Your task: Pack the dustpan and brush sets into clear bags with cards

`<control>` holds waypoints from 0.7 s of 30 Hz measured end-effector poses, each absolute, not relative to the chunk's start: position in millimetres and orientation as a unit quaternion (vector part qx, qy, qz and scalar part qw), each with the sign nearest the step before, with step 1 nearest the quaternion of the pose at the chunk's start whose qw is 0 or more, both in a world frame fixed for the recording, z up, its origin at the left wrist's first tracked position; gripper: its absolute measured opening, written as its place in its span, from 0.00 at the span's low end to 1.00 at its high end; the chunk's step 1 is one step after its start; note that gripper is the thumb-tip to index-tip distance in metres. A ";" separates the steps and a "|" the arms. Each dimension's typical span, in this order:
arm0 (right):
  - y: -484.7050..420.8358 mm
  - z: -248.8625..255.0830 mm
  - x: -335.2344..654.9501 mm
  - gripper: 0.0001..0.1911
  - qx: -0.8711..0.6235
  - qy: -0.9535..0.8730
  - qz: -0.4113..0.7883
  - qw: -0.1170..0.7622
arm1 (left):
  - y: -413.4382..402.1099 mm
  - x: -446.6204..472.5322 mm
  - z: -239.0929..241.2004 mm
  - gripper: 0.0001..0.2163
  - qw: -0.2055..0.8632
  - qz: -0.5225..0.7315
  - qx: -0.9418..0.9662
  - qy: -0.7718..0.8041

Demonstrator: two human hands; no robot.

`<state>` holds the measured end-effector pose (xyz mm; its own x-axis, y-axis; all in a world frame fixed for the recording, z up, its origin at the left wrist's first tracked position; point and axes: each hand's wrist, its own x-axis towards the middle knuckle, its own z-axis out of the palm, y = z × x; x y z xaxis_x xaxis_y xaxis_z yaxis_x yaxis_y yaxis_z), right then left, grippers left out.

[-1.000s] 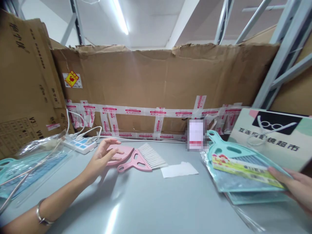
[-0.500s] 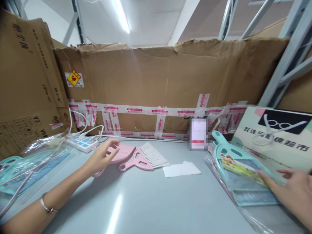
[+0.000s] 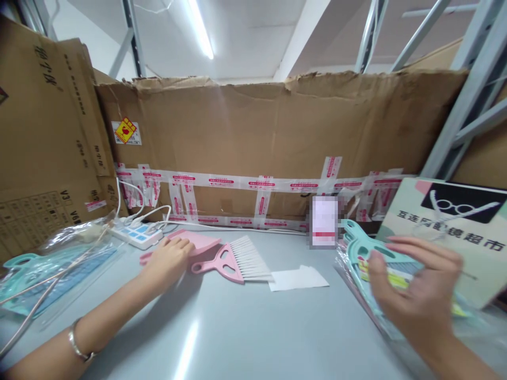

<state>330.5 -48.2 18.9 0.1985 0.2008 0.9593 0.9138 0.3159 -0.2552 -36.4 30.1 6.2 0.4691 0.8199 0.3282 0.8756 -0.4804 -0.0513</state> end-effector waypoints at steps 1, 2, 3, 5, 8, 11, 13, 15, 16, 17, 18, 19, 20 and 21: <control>-41.1 20.7 316.7 0.06 -0.472 -0.581 -0.313 0.585 | 27.9 -38.0 12.0 0.10 0.122 -0.141 -0.846 -0.500; -35.0 22.6 303.2 0.06 -0.446 -0.603 -0.319 0.580 | 25.8 -39.5 17.6 0.10 0.133 -0.152 -0.845 -0.494; -30.0 24.9 290.5 0.07 -0.424 -0.623 -0.318 0.575 | 24.0 -40.7 22.6 0.10 0.140 -0.166 -0.850 -0.481; -22.0 30.4 269.6 0.11 -0.414 -0.656 -0.287 0.563 | 21.8 -42.8 29.7 0.10 0.142 -0.200 -0.869 -0.430; -7.5 38.3 251.0 0.18 -0.459 -0.680 -0.165 0.547 | 20.5 -45.3 32.8 0.15 0.133 -0.242 -0.900 -0.337; 13.3 39.7 244.0 0.24 -0.514 -0.678 0.030 0.525 | 17.7 -46.8 31.2 0.17 0.069 -0.255 -0.924 -0.276; 24.9 34.8 242.9 0.26 -0.525 -0.656 0.202 0.503 | 14.3 -46.8 29.8 0.15 0.011 -0.254 -0.931 -0.261; 29.8 26.4 242.8 0.26 -0.500 -0.634 0.391 0.442 | 11.6 -45.8 28.5 0.13 -0.031 -0.253 -0.934 -0.251; 29.4 21.8 242.5 0.25 -0.475 -0.624 0.475 0.399 | 10.9 -44.8 27.7 0.13 -0.045 -0.254 -0.934 -0.245; 27.6 17.4 241.7 0.23 -0.451 -0.613 0.540 0.360 | 11.0 -43.4 26.8 0.13 -0.055 -0.264 -0.932 -0.241; 24.9 13.2 240.1 0.21 -0.433 -0.599 0.582 0.338 | 11.7 -41.7 25.6 0.12 -0.062 -0.288 -0.925 -0.241; 21.8 9.5 237.7 0.19 -0.425 -0.581 0.603 0.344 | 12.9 -39.6 24.2 0.11 -0.069 -0.323 -0.910 -0.249; 18.7 6.3 234.3 0.18 -0.425 -0.559 0.604 0.376 | 14.5 -37.3 22.7 0.10 -0.081 -0.368 -0.886 -0.270; 15.9 3.6 229.9 0.18 -0.430 -0.537 0.588 0.425 | 16.0 -34.8 21.0 0.10 -0.107 -0.418 -0.851 -0.298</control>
<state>229.9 15.9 3.6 -0.2675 0.9623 -0.0491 -0.0379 -0.0614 -0.9974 -34.8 16.0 21.0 0.4716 0.5973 0.6487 0.4189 -0.7991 0.4313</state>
